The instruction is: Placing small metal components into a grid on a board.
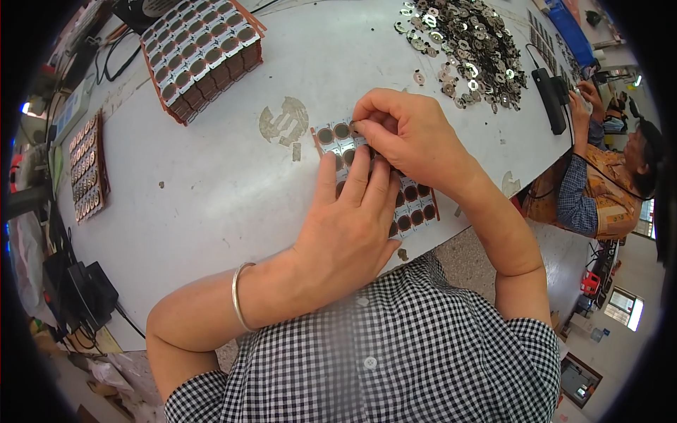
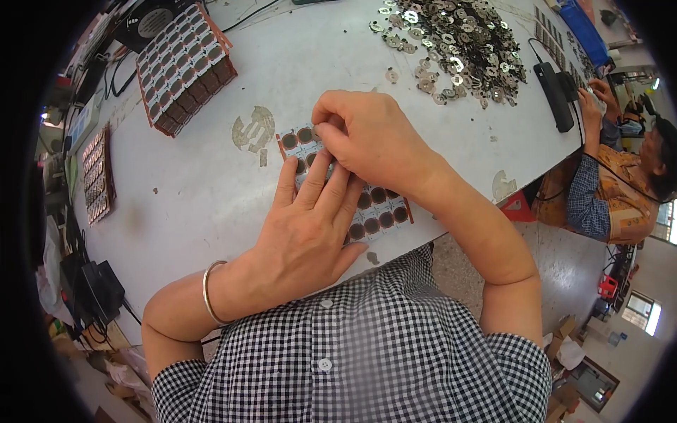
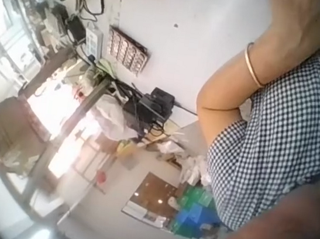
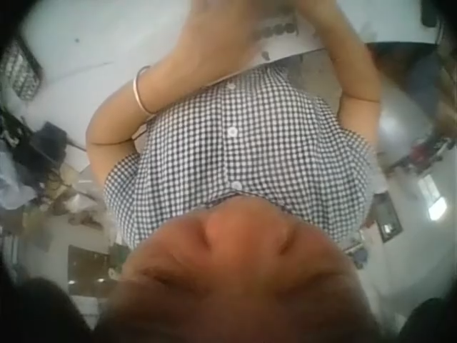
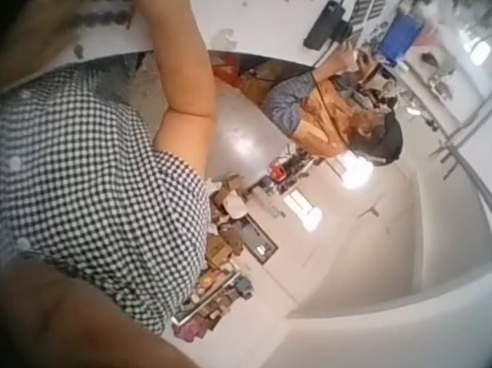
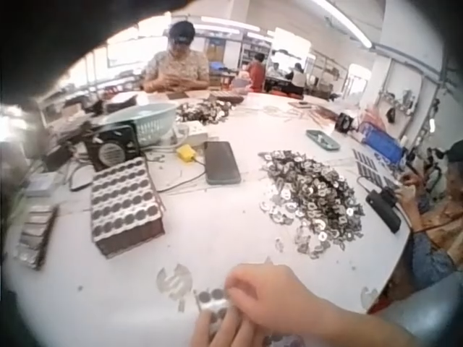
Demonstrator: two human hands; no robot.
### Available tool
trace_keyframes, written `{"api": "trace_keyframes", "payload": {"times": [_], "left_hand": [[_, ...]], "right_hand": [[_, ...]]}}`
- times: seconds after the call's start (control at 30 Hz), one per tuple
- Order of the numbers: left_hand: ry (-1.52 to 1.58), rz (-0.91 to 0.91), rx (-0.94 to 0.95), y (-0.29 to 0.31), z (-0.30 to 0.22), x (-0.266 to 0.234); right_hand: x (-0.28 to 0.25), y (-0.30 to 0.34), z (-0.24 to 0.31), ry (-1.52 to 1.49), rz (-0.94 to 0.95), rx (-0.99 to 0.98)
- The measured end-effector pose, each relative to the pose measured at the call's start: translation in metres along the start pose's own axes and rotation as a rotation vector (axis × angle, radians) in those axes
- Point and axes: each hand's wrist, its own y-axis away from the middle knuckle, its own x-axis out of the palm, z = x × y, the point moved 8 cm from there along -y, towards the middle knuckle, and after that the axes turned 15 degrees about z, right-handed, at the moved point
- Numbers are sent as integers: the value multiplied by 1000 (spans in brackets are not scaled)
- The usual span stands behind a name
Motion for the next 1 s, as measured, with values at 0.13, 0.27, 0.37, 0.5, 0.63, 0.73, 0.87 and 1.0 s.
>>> {"api": "trace_keyframes", "payload": {"times": [0.13, 0.27, 0.37, 0.5, 0.63, 0.73, 0.87, 1.0], "left_hand": [[-2, 2, 2, 0, 1, 2], [7, -4, 1, 0, 1, 0], [4, -8, 3, 1, 0, 0], [-26, -4, -17, 2, -1, 1], [-15, -16, -11, 2, 0, 2], [-12, -26, -11, 2, -1, 3], [-2, -6, -10, 2, -2, 5], [-24, -3, -4, 2, -4, 7]], "right_hand": [[-3, 2, 11, 151, -79, -54], [-4, 3, 1, 53, -74, -1], [-3, 5, 8, 124, -105, -36], [-3, 8, 14, 370, -182, -121], [-1, 17, 4, 300, -246, -84], [0, 22, 6, 251, -274, -88], [1, 19, 5, 265, -271, -93], [4, 18, 7, 251, -278, -82]]}}
